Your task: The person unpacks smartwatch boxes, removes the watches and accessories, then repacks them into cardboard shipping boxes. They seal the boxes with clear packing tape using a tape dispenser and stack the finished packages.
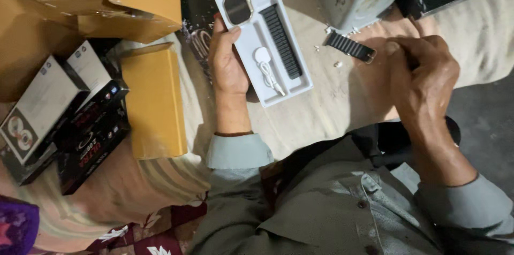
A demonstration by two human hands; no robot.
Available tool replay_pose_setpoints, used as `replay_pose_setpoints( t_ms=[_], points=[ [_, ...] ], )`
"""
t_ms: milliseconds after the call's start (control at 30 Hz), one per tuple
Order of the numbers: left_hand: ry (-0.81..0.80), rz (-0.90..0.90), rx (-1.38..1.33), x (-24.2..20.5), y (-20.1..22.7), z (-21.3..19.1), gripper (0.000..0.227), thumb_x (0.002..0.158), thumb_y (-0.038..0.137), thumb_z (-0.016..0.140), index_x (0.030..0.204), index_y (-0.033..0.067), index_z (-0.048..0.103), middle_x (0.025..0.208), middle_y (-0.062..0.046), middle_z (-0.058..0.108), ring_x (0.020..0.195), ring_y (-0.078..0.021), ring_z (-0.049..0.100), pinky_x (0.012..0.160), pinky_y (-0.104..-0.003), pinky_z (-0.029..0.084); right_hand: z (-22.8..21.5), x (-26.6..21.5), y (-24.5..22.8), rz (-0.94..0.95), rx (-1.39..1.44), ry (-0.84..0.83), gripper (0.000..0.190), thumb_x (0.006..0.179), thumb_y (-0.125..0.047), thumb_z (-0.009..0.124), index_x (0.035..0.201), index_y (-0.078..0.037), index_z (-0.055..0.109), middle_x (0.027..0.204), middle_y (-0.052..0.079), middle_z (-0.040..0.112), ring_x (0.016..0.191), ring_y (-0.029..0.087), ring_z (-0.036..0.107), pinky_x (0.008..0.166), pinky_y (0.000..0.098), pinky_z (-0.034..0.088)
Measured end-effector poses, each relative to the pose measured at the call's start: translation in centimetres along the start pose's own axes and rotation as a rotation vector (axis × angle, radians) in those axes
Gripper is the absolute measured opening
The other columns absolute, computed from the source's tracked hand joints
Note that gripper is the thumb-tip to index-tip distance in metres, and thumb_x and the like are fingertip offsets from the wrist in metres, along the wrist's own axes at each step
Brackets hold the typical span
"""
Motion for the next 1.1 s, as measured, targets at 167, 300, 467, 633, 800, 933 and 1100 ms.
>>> replay_pose_setpoints(
  t_ms=[167, 300, 467, 633, 800, 933, 1100],
  points=[
    [0.005, -0.011, 0.038, 0.0, 0.4, 0.7, 0.051, 0.097, 0.003, 0.045, 0.147, -0.0022, 0.048, 0.141, -0.014, 0.059, 0.134, -0.0249, 0.056, 0.121, -0.040, 0.042, 1.6, 0.2, -0.9, -0.195, -0.138, -0.040, 0.026, 0.088, -0.009, 0.086, 0.107, 0.005, 0.076, 0.097, 0.017, 0.068, 0.074, 0.024, 0.067, 0.059, 0.0345, 0.053],
    [0.006, -0.005, 0.043, -0.2, 0.8, 0.6, 0.049, 0.098, 0.004, 0.045, 0.146, -0.0030, 0.049, 0.139, -0.015, 0.060, 0.132, -0.0245, 0.056, 0.119, -0.040, 0.042, 1.2, -0.1, -0.5, -0.169, -0.027, -0.041, 0.016, 0.098, -0.005, 0.084, 0.108, 0.003, 0.075, 0.105, 0.014, 0.066, 0.083, 0.018, 0.068, 0.070, 0.0286, 0.058],
    [0.004, -0.033, 0.012, 0.1, 0.0, 0.5, 0.047, 0.097, 0.007, 0.049, 0.143, -0.0013, 0.050, 0.136, -0.013, 0.060, 0.129, -0.0247, 0.057, 0.117, -0.040, 0.043, 0.6, -0.2, -2.6, -0.348, 0.108, 0.086, 0.012, 0.104, 0.004, 0.081, 0.107, 0.005, 0.070, 0.109, 0.014, 0.063, 0.086, 0.016, 0.070, 0.069, 0.0250, 0.060],
    [0.022, -0.002, 0.069, 0.3, -0.6, -0.5, 0.047, 0.098, 0.007, 0.052, 0.144, -0.0012, 0.052, 0.137, -0.011, 0.060, 0.129, -0.0217, 0.054, 0.116, -0.037, 0.040, 4.5, 2.0, -7.1, -0.621, 0.007, 0.055, 0.014, 0.095, 0.001, 0.084, 0.100, 0.001, 0.070, 0.101, 0.012, 0.063, 0.076, 0.021, 0.067, 0.062, 0.0314, 0.055],
    [0.057, 0.003, 0.084, -0.1, -0.5, -0.8, 0.049, 0.095, 0.008, 0.052, 0.143, -0.0006, 0.054, 0.137, -0.009, 0.060, 0.128, -0.0197, 0.054, 0.115, -0.035, 0.038, 8.6, 2.5, -9.1, -0.744, -0.278, -0.135, 0.011, 0.089, -0.004, 0.073, 0.089, -0.004, 0.063, 0.092, 0.011, 0.058, 0.076, 0.026, 0.064, 0.055, 0.0375, 0.053],
    [0.065, 0.044, 0.231, -0.1, -0.5, -0.8, 0.046, 0.099, 0.008, 0.052, 0.143, -0.0031, 0.055, 0.135, -0.011, 0.062, 0.128, -0.0201, 0.054, 0.116, -0.034, 0.038, 9.7, 2.4, -9.5, -0.734, -0.408, -0.215, 0.010, 0.086, -0.007, 0.067, 0.092, -0.004, 0.060, 0.096, 0.012, 0.055, 0.085, 0.027, 0.065, 0.063, 0.0373, 0.056],
    [0.075, -0.010, 0.151, 0.1, -0.9, -1.0, 0.046, 0.099, 0.008, 0.053, 0.144, -0.0017, 0.054, 0.133, -0.011, 0.062, 0.125, -0.0208, 0.055, 0.113, -0.035, 0.040, 8.8, 3.7, -9.6, -0.732, -0.383, -0.431, 0.015, 0.083, -0.012, 0.071, 0.092, 0.000, 0.069, 0.095, 0.014, 0.059, 0.081, 0.029, 0.066, 0.056, 0.0375, 0.056]
  ],
)
Point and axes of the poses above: each hand's wrist, its own x-axis towards the middle knuckle, its own z-axis out of the palm, y = z × x, the point moved 3 cm from there along x, towards the middle knuckle
